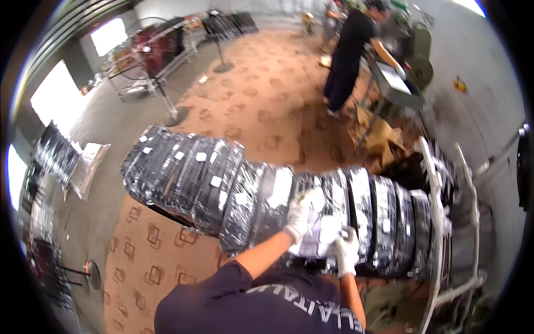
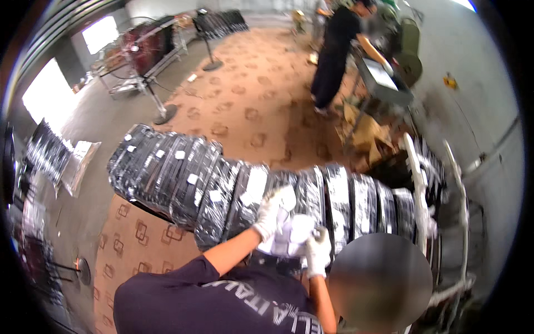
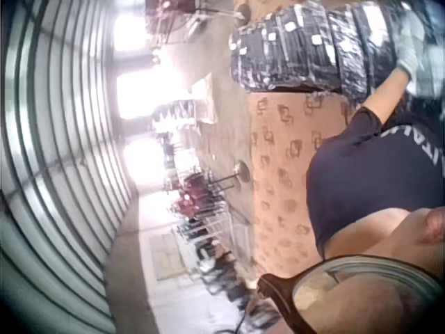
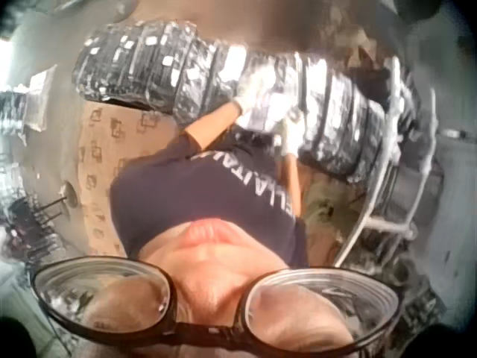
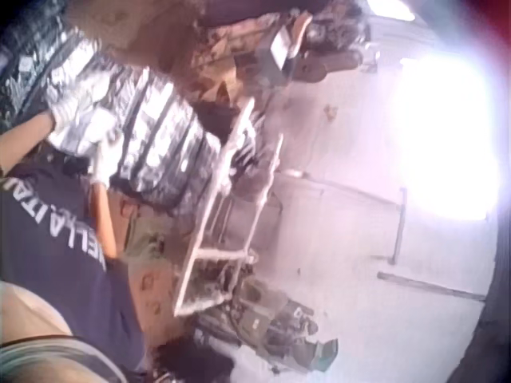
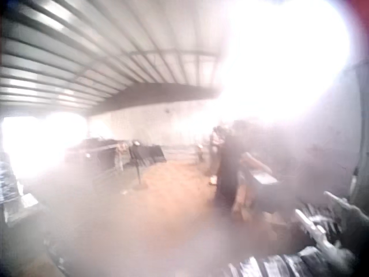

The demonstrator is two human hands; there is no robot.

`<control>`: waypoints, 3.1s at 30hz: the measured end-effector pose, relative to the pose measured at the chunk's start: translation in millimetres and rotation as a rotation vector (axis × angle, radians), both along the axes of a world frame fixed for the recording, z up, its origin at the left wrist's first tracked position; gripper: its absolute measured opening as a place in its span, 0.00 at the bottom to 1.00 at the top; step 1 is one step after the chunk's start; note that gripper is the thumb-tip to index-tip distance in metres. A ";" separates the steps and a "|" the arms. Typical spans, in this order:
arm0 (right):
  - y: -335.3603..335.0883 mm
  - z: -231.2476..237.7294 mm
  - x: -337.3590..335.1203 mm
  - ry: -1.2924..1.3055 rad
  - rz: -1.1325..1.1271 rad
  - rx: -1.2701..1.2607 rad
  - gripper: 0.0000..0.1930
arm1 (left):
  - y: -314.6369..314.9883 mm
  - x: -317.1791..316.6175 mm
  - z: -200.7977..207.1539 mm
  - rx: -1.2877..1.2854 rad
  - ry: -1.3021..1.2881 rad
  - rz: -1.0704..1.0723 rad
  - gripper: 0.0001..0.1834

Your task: The person peels labels from a sheet and applies them to the plastic wrapping of metal parts stacked on a workbench.

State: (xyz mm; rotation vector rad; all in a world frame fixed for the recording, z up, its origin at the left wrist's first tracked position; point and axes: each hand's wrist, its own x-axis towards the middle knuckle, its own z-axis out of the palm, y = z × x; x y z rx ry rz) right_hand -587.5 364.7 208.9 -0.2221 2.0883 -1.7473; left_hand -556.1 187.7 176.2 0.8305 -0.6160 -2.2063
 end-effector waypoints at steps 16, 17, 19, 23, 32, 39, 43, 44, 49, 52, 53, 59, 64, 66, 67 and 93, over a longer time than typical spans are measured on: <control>35.5 41.6 -17.2 -0.304 -0.085 -0.116 0.22 | 59.9 16.3 55.8 -1.863 -0.003 -0.254 0.16; 35.2 43.8 -18.8 -0.386 -0.078 -0.266 0.17 | 57.5 18.5 56.2 -1.878 0.020 -0.309 0.17; 35.4 46.0 -27.7 -0.427 -0.026 -0.274 0.13 | 55.8 17.2 59.2 -1.932 0.056 -0.314 0.18; 37.0 31.1 -41.1 -0.216 -0.091 -0.137 0.09 | 60.3 11.5 55.3 -1.883 0.026 -0.264 0.21; 46.0 74.5 -45.3 1.049 0.296 0.469 0.04 | 61.6 0.9 58.1 -1.671 -0.122 -0.494 0.24; 56.1 82.7 -55.1 1.013 0.578 0.324 0.06 | 60.5 -1.3 65.9 -1.685 0.013 -0.690 0.25; 63.8 75.1 -57.2 0.328 0.615 0.050 0.05 | 58.8 -4.8 63.3 -1.568 0.080 -0.764 0.28; 64.9 73.0 -56.6 0.225 0.596 -0.016 0.05 | 59.5 -5.0 59.5 -1.430 0.101 -0.848 0.27; 72.4 58.8 -61.3 -0.089 0.593 -0.221 0.09 | 59.8 -4.4 73.0 -0.849 0.137 -1.163 0.25; 73.1 58.8 -59.7 -0.131 0.590 -0.242 0.11 | 56.6 -8.0 82.6 -0.696 0.131 -1.217 0.25; 73.2 57.4 -59.5 -0.119 0.582 -0.240 0.11 | 55.0 -11.1 77.3 -0.705 0.135 -1.220 0.25; 74.0 59.6 -58.2 0.016 0.561 -0.177 0.07 | 54.2 -17.2 63.4 -0.660 0.150 -1.219 0.22; 78.3 55.6 -56.3 0.237 0.422 0.076 0.14 | 54.5 -19.2 55.9 -0.710 0.038 -1.225 0.13; 77.8 68.0 -50.8 0.416 0.402 0.298 0.14 | 54.9 -19.3 53.2 -0.719 -0.013 -1.211 0.09; 76.4 77.4 -47.4 0.504 0.388 0.409 0.14 | 57.5 -18.2 57.2 -0.713 -0.010 -1.183 0.08; 97.3 101.5 -17.1 0.894 -0.082 0.033 0.05 | 58.7 -31.4 49.5 -0.580 0.011 -0.972 0.09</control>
